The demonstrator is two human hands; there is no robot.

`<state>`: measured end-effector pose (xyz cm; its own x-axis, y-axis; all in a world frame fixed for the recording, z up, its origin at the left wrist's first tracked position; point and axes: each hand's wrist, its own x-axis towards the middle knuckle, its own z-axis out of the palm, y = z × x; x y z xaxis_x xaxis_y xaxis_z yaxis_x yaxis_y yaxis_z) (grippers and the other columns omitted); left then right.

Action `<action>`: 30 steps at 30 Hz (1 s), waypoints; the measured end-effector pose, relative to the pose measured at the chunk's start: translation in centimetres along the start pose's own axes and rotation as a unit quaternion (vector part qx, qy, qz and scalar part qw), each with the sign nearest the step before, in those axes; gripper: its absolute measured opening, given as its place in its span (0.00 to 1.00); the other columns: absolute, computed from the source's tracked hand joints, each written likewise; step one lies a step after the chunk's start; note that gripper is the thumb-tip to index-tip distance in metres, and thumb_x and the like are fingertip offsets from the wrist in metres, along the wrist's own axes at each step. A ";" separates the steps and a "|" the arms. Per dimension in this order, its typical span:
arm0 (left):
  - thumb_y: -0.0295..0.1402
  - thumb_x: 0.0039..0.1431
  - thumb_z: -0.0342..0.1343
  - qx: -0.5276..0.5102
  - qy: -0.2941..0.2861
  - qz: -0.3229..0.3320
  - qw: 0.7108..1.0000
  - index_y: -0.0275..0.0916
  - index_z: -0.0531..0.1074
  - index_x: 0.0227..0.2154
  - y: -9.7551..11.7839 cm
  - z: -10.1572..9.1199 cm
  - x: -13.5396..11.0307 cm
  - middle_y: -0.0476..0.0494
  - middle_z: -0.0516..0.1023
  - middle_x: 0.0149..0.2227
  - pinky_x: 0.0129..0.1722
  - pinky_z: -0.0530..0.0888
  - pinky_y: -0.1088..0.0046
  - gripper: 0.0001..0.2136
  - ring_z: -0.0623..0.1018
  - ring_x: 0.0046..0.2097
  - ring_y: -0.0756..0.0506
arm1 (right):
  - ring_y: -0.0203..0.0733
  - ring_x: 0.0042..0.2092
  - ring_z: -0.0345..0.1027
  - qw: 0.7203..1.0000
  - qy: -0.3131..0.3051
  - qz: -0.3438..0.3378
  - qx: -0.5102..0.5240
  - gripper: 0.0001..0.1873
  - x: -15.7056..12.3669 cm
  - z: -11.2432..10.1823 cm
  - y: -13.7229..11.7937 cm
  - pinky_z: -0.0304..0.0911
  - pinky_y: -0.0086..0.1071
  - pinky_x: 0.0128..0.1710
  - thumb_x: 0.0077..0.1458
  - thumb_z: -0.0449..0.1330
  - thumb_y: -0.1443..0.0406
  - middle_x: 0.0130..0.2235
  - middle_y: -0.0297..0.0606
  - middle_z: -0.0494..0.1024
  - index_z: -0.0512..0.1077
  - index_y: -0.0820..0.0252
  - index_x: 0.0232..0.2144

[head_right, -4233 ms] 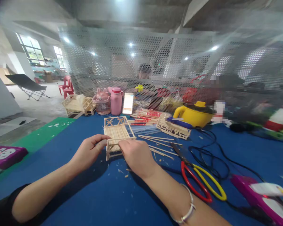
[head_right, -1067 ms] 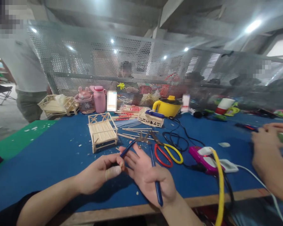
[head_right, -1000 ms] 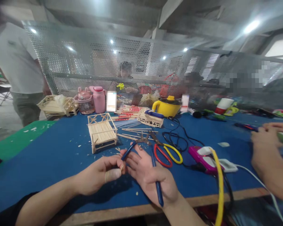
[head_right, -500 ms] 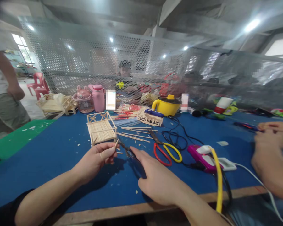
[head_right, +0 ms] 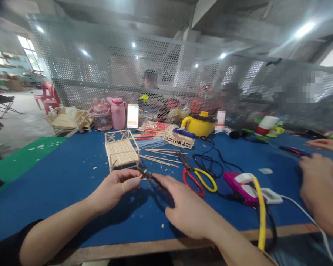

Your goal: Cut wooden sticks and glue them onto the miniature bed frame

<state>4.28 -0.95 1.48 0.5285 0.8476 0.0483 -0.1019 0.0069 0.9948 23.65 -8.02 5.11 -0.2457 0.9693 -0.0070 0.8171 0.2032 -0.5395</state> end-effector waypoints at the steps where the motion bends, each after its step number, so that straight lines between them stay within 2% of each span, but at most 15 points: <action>1: 0.40 0.48 0.60 0.006 -0.002 0.004 1.000 0.35 0.76 0.29 0.0 0.0 0.0 0.49 0.71 0.24 0.29 0.63 0.76 0.12 0.66 0.26 0.53 | 0.44 0.61 0.53 1.000 0.014 -0.002 0.003 0.43 0.1 0.2 0.1 0.49 0.44 0.60 0.38 0.49 0.77 0.60 0.36 0.61 0.56 0.54 0.59; 5: 0.39 0.48 0.60 0.009 0.000 -0.002 1.000 0.35 0.76 0.28 -0.3 -0.3 0.4 0.49 0.71 0.24 0.30 0.65 0.76 0.11 0.66 0.26 0.53 | 0.46 0.58 0.58 0.998 0.052 0.000 0.019 0.36 0.6 1.1 0.5 0.55 0.43 0.57 0.43 0.52 0.74 0.58 0.40 0.64 0.59 0.56 0.58; 10: 0.45 0.48 0.58 -0.079 -0.002 -0.068 0.995 0.32 0.75 0.31 -0.6 -0.5 0.9 0.47 0.71 0.24 0.29 0.67 0.75 0.18 0.66 0.24 0.53 | 0.47 0.54 0.64 0.999 0.032 0.010 0.024 0.29 1.2 1.3 0.7 0.58 0.41 0.53 0.47 0.55 0.71 0.54 0.41 0.70 0.64 0.55 0.54; 12: 0.44 0.50 0.57 -0.053 -0.015 -0.051 0.997 0.32 0.74 0.30 -0.6 -0.5 0.9 0.48 0.71 0.23 0.29 0.67 0.75 0.17 0.67 0.25 0.53 | 0.46 0.54 0.64 0.999 0.030 0.005 0.017 0.27 1.3 1.2 0.9 0.57 0.41 0.53 0.51 0.54 0.69 0.53 0.40 0.71 0.64 0.53 0.54; 16: 0.39 0.53 0.55 0.076 -0.012 0.016 0.997 0.35 0.75 0.34 -0.5 -0.2 0.5 0.50 0.72 0.26 0.30 0.64 0.77 0.13 0.66 0.26 0.53 | 0.47 0.53 0.64 0.999 0.037 0.016 -0.013 0.24 1.3 1.4 1.2 0.58 0.43 0.52 0.54 0.53 0.64 0.52 0.41 0.71 0.63 0.53 0.54; 20: 0.37 0.56 0.52 0.159 0.012 0.048 0.986 0.36 0.76 0.34 -0.1 -0.1 0.2 0.50 0.72 0.25 0.30 0.64 0.76 0.12 0.66 0.27 0.52 | 0.47 0.52 0.64 0.997 0.070 -0.006 -0.031 0.23 1.2 2.4 1.3 0.59 0.40 0.50 0.51 0.52 0.69 0.51 0.43 0.71 0.64 0.56 0.52; 25: 0.33 0.57 0.50 0.216 0.017 0.111 0.970 0.36 0.76 0.31 0.0 0.0 -0.1 0.49 0.74 0.29 0.35 0.64 0.76 0.10 0.69 0.32 0.49 | 0.47 0.47 0.67 0.993 0.090 -0.032 -0.065 0.24 1.5 3.6 2.1 0.60 0.38 0.46 0.41 0.50 0.76 0.41 0.43 0.74 0.66 0.60 0.44; 30: 0.34 0.59 0.46 0.233 0.001 0.094 0.968 0.36 0.69 0.23 -0.7 0.1 0.2 0.53 0.66 0.22 0.29 0.61 0.77 0.12 0.64 0.28 0.52 | 0.45 0.42 0.68 0.991 0.098 -0.036 -0.085 0.21 2.1 3.6 2.6 0.61 0.35 0.42 0.38 0.50 0.77 0.39 0.41 0.75 0.67 0.60 0.38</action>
<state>4.59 -0.82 0.81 0.5357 0.8118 0.2322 0.1962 -0.3871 0.9009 23.36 -5.99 0.70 -0.2138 0.9566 0.1979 0.8812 0.2763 -0.3835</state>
